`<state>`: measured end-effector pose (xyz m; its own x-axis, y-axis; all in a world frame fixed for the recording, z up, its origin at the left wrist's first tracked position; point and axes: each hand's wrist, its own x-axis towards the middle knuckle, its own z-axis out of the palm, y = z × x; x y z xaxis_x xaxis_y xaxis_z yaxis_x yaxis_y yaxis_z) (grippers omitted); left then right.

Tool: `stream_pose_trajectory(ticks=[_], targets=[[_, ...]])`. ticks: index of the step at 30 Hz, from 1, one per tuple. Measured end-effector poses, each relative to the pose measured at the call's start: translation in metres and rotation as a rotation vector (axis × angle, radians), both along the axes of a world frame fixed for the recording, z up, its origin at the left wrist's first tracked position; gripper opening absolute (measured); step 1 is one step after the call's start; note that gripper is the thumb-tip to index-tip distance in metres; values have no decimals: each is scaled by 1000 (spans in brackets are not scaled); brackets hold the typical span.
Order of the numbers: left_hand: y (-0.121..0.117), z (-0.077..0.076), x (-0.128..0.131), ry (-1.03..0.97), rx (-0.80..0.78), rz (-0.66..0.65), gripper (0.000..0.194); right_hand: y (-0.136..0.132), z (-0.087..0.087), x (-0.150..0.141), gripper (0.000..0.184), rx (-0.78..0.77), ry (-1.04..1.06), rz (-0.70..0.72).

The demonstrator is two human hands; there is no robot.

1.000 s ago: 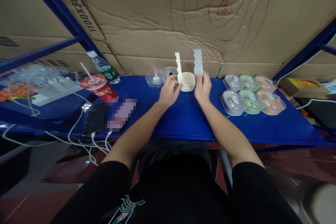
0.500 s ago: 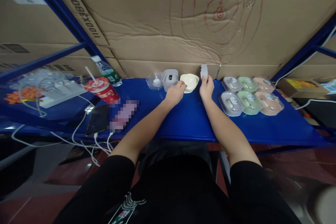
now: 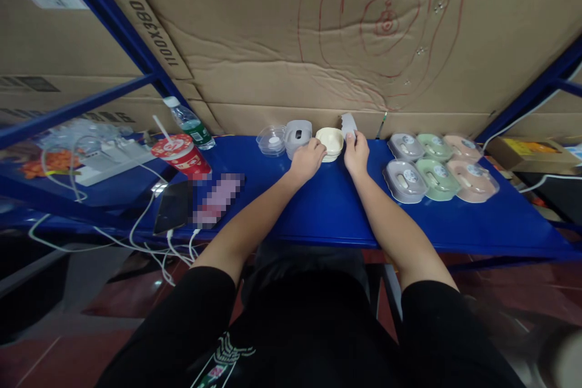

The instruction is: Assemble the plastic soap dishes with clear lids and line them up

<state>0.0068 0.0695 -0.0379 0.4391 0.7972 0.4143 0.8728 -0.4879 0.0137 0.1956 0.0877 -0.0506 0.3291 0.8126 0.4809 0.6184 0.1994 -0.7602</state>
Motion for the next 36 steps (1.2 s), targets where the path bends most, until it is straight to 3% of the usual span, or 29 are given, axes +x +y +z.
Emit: stream_pose_trajectory(ticks=[7, 11, 15, 22, 28, 33, 36], targets=[[1, 4, 2, 50, -32, 21, 34, 10, -11, 5, 65, 88, 44, 9], [0, -1, 1, -52, -57, 3, 34, 11, -12, 6, 65, 89, 39, 24], [-3, -8, -4, -301, -14, -45, 35, 1, -4, 0, 63, 118, -17, 29], [-6, -11, -5, -1017, 29, -407, 37, -33, 13, -24, 68, 315, -264, 211], [5, -11, -4, -1381, -212, -494, 40, -43, 18, -31, 70, 310, -423, 299], [8, -9, -8, -1364, -283, -573, 39, -41, 20, -26, 71, 300, -488, 347], [5, 0, -21, -1161, -72, -484, 39, -39, 19, -26, 68, 279, -528, 368]])
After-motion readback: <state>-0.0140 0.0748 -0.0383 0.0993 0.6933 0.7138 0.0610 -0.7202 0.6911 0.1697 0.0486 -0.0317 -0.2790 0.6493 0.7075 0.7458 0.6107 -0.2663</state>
